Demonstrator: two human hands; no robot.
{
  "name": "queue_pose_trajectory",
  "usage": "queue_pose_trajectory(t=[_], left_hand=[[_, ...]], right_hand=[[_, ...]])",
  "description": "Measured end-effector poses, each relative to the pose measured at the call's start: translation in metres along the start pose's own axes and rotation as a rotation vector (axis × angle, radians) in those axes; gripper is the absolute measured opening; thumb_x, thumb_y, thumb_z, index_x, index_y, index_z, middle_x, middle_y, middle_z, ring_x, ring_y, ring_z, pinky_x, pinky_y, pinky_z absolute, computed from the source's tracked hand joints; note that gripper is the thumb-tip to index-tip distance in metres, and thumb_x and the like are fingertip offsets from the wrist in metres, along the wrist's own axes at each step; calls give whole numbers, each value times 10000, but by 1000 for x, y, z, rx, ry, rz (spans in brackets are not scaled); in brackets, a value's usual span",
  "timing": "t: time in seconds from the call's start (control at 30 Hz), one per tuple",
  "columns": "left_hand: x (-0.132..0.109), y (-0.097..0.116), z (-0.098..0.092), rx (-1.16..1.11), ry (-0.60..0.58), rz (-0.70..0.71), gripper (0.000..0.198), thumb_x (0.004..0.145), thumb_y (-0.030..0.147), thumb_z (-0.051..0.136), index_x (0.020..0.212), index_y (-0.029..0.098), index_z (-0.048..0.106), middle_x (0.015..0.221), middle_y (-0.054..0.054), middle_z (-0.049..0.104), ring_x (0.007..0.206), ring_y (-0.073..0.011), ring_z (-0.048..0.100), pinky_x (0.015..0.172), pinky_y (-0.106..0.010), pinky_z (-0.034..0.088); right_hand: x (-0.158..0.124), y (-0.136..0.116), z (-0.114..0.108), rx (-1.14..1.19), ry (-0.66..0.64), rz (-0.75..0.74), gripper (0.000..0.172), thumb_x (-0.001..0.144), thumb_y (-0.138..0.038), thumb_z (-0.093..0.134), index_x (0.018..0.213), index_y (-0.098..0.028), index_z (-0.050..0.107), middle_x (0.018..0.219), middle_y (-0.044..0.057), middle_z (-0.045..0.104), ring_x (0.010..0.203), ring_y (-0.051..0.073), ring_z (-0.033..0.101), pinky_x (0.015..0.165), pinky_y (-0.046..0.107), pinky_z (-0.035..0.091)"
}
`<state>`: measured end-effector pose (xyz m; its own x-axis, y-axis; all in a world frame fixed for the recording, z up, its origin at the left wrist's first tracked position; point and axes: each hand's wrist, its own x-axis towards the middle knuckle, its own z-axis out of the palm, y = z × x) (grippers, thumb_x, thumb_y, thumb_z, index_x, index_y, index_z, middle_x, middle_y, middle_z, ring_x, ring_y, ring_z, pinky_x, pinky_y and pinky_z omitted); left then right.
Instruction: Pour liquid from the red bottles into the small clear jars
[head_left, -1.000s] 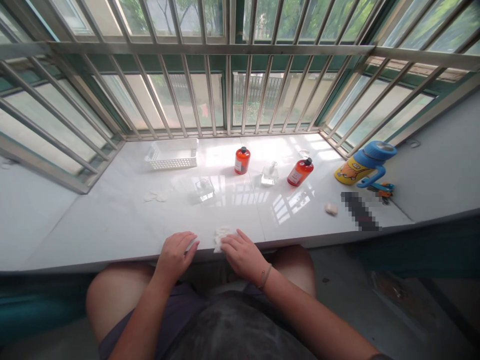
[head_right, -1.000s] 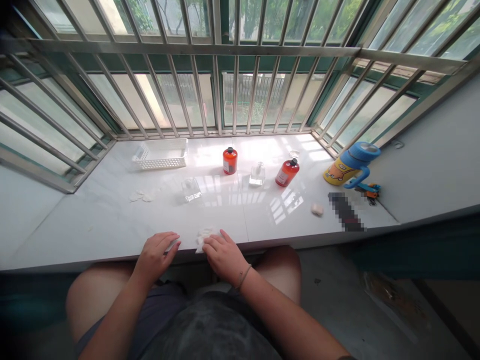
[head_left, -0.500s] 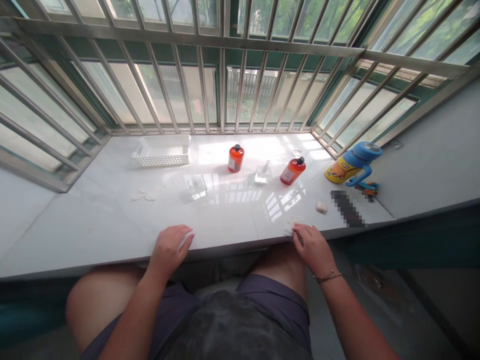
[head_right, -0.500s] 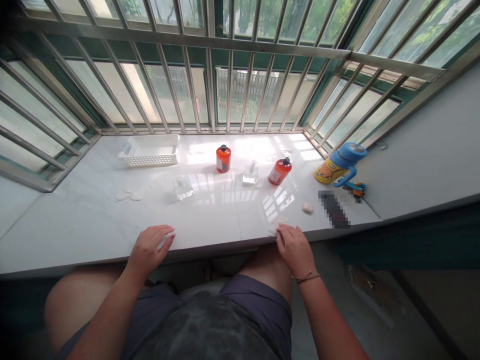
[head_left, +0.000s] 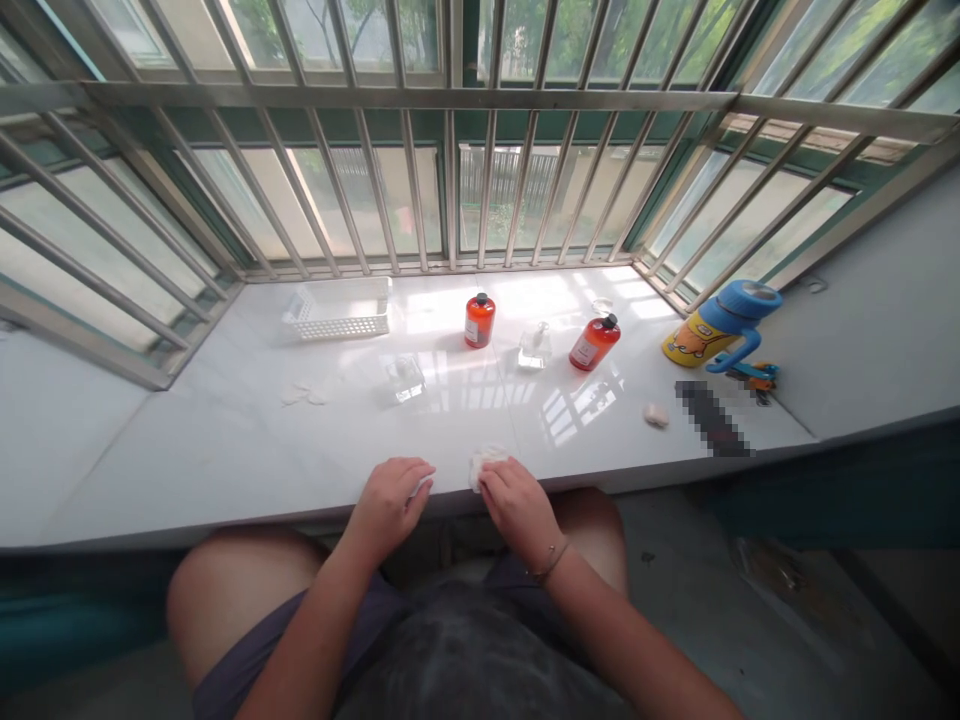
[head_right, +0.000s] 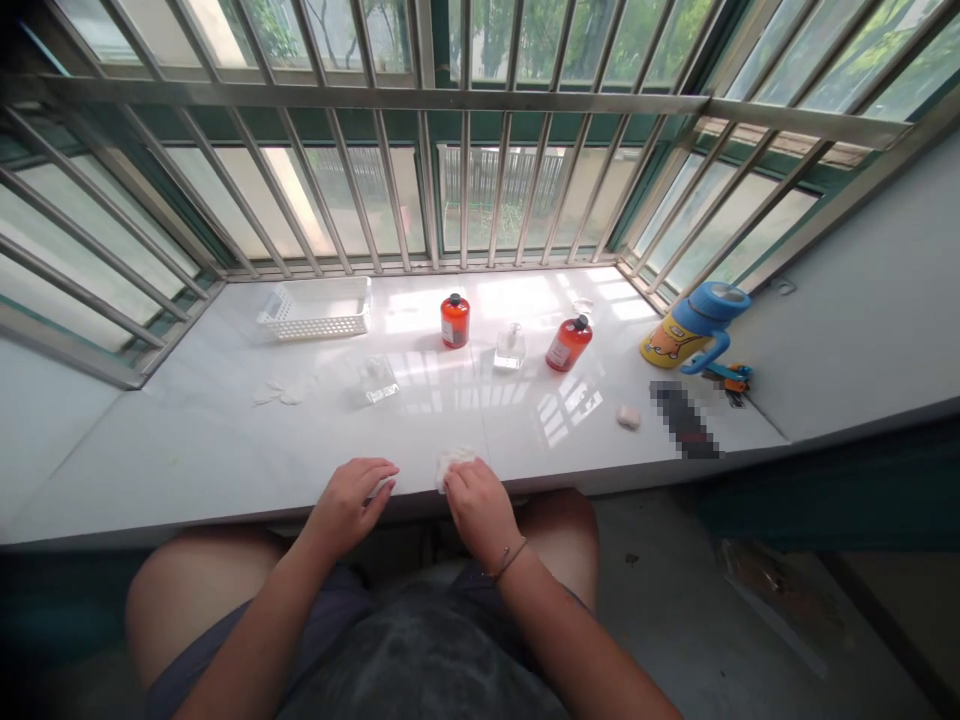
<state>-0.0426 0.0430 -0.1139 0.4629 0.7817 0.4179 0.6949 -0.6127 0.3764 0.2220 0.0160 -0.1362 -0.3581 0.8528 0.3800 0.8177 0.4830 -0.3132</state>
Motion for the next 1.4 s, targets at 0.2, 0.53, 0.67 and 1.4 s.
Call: queue_pose_trajectory(t=[0.2,0.53,0.67,1.4], left_hand=[[8,17,6,-14,-125,-60,241,1057,211,537,1186,232,739,1194,-109,762,1097,-255,687,958,-451,546],[42,42,30,92,-279,-81,150,1009,222,633,942,224,766,1334,-95,702,1164,-295,634,929,-466,548],[51,46,37,146,-313,-93,123,976,183,657,897,197,750,1369,-105,685,1181,-309,625,909,-476,557],[56,30,42,42,-239,-180,301,1019,239,604,1309,207,681,1363,-128,697,1250,-321,606,1030,-495,531]], right_hand=[[18,-12,0,245,28,-57,170,1049,-197,588,1182,-241,684,1243,90,741,1158,260,685,1133,496,523],[10,84,-33,131,283,181,156,1065,-297,568,1080,-229,708,1157,116,739,1142,287,655,1060,490,528],[19,103,-23,117,374,202,175,1069,-303,554,1050,-221,707,1121,117,736,1117,283,652,1045,481,523],[21,101,-7,27,342,235,175,1067,-272,519,1008,-229,677,1024,108,719,1020,291,624,968,463,510]])
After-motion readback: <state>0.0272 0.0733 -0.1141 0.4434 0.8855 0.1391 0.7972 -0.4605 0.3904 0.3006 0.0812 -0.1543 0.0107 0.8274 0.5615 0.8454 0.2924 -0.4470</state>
